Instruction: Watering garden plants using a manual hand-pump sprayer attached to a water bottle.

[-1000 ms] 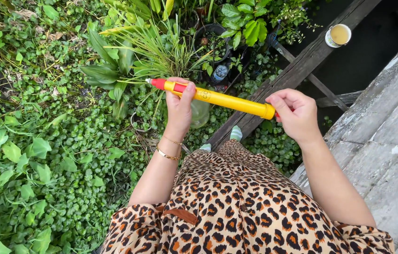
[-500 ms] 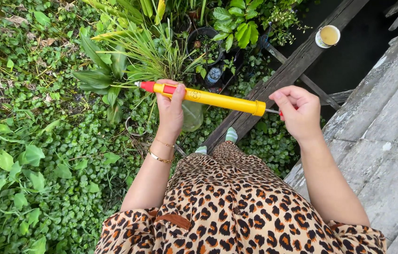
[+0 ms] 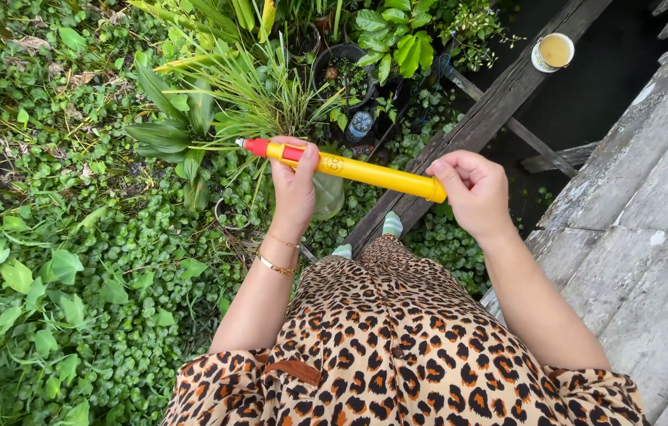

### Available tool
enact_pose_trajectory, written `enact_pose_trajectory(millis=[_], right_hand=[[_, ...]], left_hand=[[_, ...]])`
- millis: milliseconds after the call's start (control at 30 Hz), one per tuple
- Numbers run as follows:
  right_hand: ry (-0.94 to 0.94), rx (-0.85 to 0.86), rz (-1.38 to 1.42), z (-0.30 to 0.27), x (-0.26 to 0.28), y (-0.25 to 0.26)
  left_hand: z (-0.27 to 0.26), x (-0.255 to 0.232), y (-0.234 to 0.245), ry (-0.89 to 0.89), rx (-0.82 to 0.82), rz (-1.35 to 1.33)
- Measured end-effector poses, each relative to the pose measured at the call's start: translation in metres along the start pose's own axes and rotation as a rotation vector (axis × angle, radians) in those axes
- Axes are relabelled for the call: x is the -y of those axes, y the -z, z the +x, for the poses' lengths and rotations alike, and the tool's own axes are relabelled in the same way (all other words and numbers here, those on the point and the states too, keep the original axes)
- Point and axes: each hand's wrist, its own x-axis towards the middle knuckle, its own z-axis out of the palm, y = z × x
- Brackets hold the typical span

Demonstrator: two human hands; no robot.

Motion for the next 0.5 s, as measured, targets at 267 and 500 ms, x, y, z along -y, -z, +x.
enact_pose_trajectory(millis=[267,500], right_hand=[[-0.034,-0.063,-0.087,0.002,0.009,0.01],[-0.048,-0.06,-0.077,0.0,0.01,0.015]], left_hand=[[0.004,-0.007,0.007,0.018,-0.013,-0.005],[0.004,-0.014,0.013,0.037,-0.005,-0.037]])
